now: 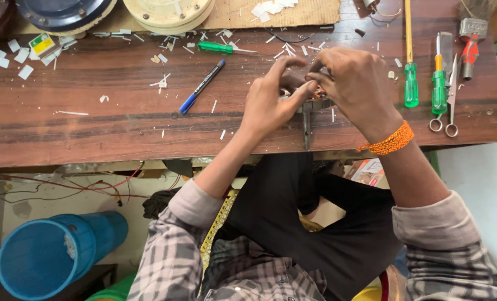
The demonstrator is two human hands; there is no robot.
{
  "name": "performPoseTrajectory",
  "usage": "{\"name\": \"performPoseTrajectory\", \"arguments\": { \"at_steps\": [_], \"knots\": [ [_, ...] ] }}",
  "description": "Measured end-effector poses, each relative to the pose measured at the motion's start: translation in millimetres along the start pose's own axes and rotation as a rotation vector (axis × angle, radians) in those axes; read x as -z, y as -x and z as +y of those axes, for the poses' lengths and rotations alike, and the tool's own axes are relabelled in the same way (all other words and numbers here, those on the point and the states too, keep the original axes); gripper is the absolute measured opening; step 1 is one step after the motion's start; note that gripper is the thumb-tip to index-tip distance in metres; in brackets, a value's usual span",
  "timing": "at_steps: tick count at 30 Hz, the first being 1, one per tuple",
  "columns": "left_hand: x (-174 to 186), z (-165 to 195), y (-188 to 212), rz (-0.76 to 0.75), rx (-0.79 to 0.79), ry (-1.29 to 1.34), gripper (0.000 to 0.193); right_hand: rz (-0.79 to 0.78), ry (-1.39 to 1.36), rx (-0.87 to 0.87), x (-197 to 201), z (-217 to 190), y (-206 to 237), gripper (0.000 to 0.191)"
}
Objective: The person works on a small electric motor armature clamped at the workbench, pressing and seating copper wire windings into the rotor slots by hand and using a screwdriver to adjust and tighten components. They rotate the armature to reach different sides and continue fitting the windings.
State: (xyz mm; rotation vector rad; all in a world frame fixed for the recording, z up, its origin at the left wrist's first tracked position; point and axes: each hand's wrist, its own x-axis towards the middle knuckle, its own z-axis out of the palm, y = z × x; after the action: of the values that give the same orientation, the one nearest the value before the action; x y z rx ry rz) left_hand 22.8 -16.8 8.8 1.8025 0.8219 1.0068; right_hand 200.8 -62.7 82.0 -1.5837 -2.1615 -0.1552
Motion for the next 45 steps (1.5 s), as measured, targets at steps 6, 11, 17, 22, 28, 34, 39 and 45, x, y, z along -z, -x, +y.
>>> {"name": "performPoseTrajectory", "arguments": {
  "at_steps": [6, 11, 17, 22, 28, 34, 39, 45],
  "knots": [
    [9, -8, -35, -0.282, 0.086, 0.007, 0.03, 0.032, -0.125, -0.123, 9, -2, 1, 0.017],
    [31, -25, -33, -0.375, -0.287, 0.195, 0.017, -0.08, -0.277, -0.23, 18, -21, 17, 0.015],
    [35, -31, -38, -0.392, -0.308, 0.142, 0.016, 0.054, -0.301, -0.037, 12, -50, 47, 0.017],
    [37, -27, -38, -0.384, -0.28, 0.083, 0.018, -0.032, -0.134, -0.107, -14, -65, 71, 0.008],
    [40, -4, -13, -0.35, -0.364, -0.007, 0.062, 0.115, -0.238, -0.179, -40, -47, 92, 0.007],
    [21, 7, 5, -0.167, -0.439, -0.291, 0.061, 0.263, -0.452, -0.319, -63, -38, 100, 0.011],
    [13, 4, 9, -0.102, -0.508, -0.348, 0.05, 0.347, -0.797, -0.542, -70, -35, 105, 0.014],
    [10, 8, 10, -0.09, -0.493, -0.324, 0.048, 0.471, -0.779, -0.709, -72, -42, 100, 0.022]
  ]
}}
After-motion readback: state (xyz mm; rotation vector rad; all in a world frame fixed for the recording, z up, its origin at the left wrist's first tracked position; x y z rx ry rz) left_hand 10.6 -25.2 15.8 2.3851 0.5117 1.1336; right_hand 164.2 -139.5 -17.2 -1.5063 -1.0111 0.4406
